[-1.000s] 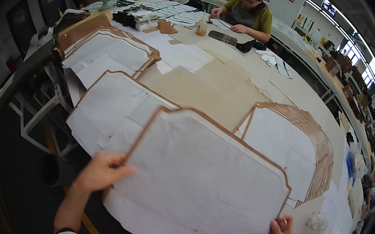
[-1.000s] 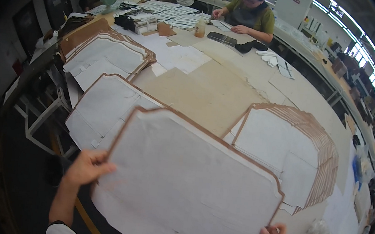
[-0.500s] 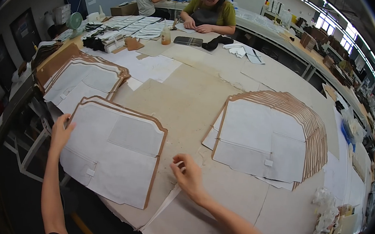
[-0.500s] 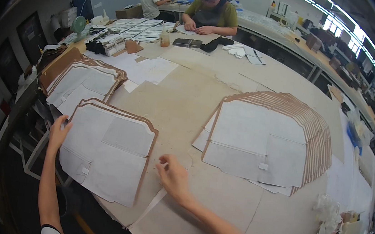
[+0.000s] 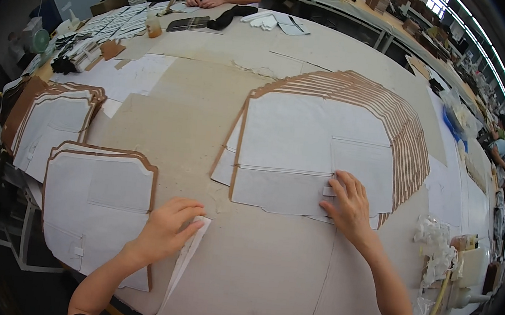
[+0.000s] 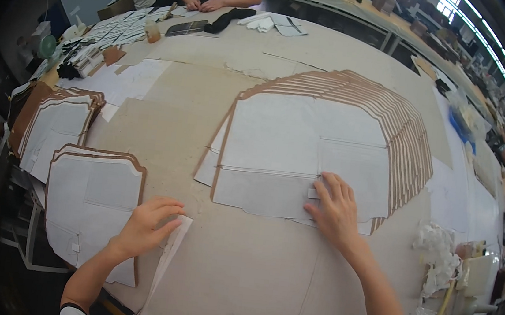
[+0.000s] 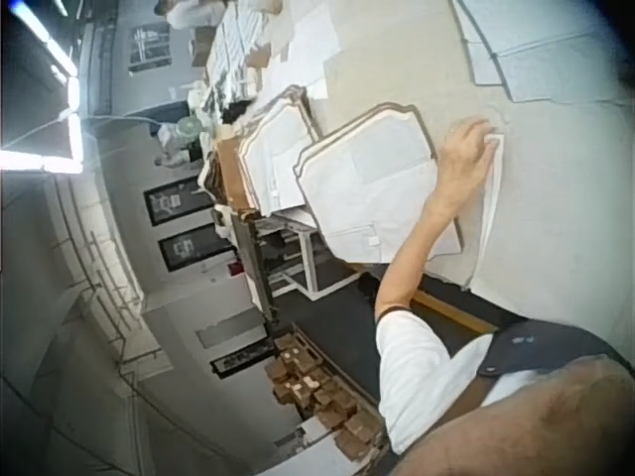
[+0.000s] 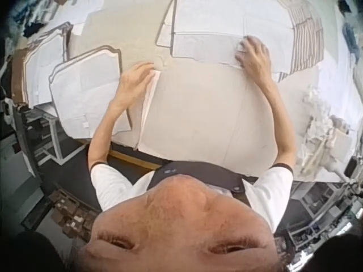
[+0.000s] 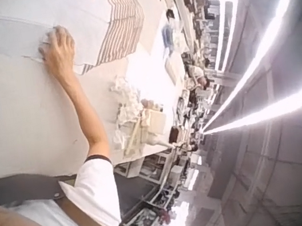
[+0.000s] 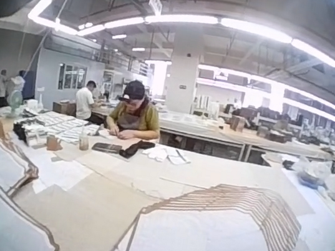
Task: Applying adhesive strips to leather panels and stacking them as part of a manufacturing process.
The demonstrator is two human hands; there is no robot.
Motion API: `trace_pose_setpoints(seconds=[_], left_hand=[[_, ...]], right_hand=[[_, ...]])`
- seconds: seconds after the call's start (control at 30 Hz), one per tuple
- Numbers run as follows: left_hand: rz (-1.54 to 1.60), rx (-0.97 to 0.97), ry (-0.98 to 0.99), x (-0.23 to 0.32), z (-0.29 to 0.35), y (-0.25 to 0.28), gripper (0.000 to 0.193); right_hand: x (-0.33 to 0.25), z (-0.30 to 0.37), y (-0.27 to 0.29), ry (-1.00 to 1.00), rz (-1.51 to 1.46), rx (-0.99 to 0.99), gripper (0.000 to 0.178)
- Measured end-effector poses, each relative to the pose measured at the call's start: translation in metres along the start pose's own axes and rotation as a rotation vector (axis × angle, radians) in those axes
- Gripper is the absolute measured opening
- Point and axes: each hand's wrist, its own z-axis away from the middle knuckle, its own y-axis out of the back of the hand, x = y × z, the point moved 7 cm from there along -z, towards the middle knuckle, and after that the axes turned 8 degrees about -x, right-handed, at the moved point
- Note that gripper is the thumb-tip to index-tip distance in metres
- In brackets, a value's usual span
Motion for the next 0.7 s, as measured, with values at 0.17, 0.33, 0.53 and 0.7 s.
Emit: trace_pose_setpoints(seconds=[0.17, 0.33, 0.53, 0.7], left_hand=[[-0.031, -0.113, -0.148, 0.032, -0.053, -0.055, 0.022], [-0.113, -0.097, -0.270, 0.051, -0.084, -0.090, 0.022], [-0.040, 0.101, 0.023, 0.043, -0.087, -0.071, 0.039], [0.799, 0.099, 0.389, -0.016, -0.085, -0.065, 0.046]], right_hand=[[0.013, -0.009, -0.008, 0.115, 0.030, 0.002, 0.056], [0.005, -0.023, -0.002, 0.180, -0.016, -0.077, 0.062], [-0.022, 0.001, -0.009, 0.309, 0.030, -0.234, 0.065], [-0.026, 0.005, -0.017, 0.352, 0.087, -0.219, 0.053]])
